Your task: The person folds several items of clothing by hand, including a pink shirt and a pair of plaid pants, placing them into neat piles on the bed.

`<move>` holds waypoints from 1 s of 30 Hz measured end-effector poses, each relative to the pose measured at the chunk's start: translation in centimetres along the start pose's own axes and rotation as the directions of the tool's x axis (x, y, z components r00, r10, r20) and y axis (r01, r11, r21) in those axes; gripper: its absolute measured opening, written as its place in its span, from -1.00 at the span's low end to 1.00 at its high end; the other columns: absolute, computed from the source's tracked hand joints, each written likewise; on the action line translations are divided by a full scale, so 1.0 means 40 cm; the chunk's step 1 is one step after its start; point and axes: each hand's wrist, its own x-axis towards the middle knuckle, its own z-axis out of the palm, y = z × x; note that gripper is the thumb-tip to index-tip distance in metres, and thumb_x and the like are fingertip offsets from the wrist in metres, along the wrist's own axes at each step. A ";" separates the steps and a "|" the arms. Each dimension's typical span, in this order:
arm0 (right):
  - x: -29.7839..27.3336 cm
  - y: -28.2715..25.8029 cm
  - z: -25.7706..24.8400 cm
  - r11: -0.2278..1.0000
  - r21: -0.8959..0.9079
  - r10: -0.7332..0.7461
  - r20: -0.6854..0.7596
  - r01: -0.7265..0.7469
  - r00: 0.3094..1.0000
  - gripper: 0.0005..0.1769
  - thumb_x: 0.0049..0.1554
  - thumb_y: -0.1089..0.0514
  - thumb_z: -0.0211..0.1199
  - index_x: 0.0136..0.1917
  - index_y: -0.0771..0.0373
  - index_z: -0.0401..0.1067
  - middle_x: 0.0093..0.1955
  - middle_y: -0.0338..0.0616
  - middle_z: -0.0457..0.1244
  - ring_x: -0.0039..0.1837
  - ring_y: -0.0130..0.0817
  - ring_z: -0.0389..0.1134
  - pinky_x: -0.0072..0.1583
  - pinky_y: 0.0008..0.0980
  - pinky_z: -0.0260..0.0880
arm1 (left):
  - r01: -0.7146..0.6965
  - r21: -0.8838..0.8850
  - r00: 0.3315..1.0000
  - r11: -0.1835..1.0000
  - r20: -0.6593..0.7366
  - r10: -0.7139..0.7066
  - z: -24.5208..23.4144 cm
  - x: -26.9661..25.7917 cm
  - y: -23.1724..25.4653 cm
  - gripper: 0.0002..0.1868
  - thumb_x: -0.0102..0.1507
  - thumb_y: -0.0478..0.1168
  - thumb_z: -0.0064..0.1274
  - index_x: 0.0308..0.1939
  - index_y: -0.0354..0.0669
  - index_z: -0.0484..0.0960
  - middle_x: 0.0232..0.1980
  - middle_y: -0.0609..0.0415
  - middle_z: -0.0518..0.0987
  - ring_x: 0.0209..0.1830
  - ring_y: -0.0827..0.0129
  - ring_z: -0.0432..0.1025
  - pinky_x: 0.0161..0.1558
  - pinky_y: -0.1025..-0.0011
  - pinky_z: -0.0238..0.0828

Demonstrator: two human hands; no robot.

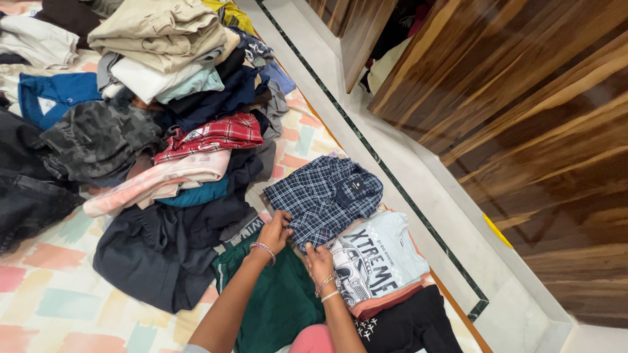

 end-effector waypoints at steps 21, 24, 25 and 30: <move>0.035 -0.238 0.190 0.101 -0.847 -0.652 0.340 0.522 0.678 -0.34 0.25 -0.12 0.08 0.58 -0.05 0.13 0.70 0.11 -0.10 0.67 0.18 -0.17 0.54 0.22 -0.24 | 0.406 0.039 0.907 0.913 -0.142 -0.397 0.064 -0.027 0.032 -0.74 0.40 -0.21 0.02 0.17 -0.08 0.43 0.24 -0.26 0.44 0.13 -0.20 0.47 0.11 -0.04 0.42; 0.014 -0.207 0.180 -0.142 -0.960 -0.199 0.266 0.241 0.943 -0.10 0.18 -0.36 0.09 0.65 -0.34 -0.24 0.74 -0.07 -0.49 0.72 -0.01 -0.50 0.50 0.38 -0.47 | 0.260 0.000 0.955 0.966 -0.149 -0.257 -0.006 -0.113 0.081 -0.61 0.21 -0.33 0.15 0.11 -0.06 0.46 0.28 -0.19 0.34 0.11 -0.17 0.44 0.09 0.01 0.44; 0.011 -0.209 0.187 -0.143 -0.961 -0.208 0.264 0.237 0.942 -0.04 0.14 -0.43 0.11 0.65 -0.36 -0.29 0.73 -0.07 -0.50 0.72 0.01 -0.51 0.50 0.40 -0.47 | 0.103 -0.002 0.981 0.995 -0.166 -0.101 -0.034 -0.163 0.073 -0.64 0.20 -0.31 0.18 0.06 -0.08 0.50 0.22 -0.19 0.39 0.11 -0.16 0.44 0.09 0.05 0.46; -0.075 -0.225 0.235 -0.070 -0.990 -0.133 0.134 0.126 0.982 0.17 -0.03 -0.55 0.29 0.64 -0.34 -0.24 0.73 -0.04 -0.48 0.71 0.04 -0.49 0.50 0.31 -0.35 | -0.130 -0.030 0.916 0.991 -0.386 0.108 -0.224 -0.539 -0.141 -0.67 0.18 -0.24 0.37 -0.02 -0.10 0.63 0.06 0.01 0.57 0.04 0.14 0.53 0.05 0.26 0.52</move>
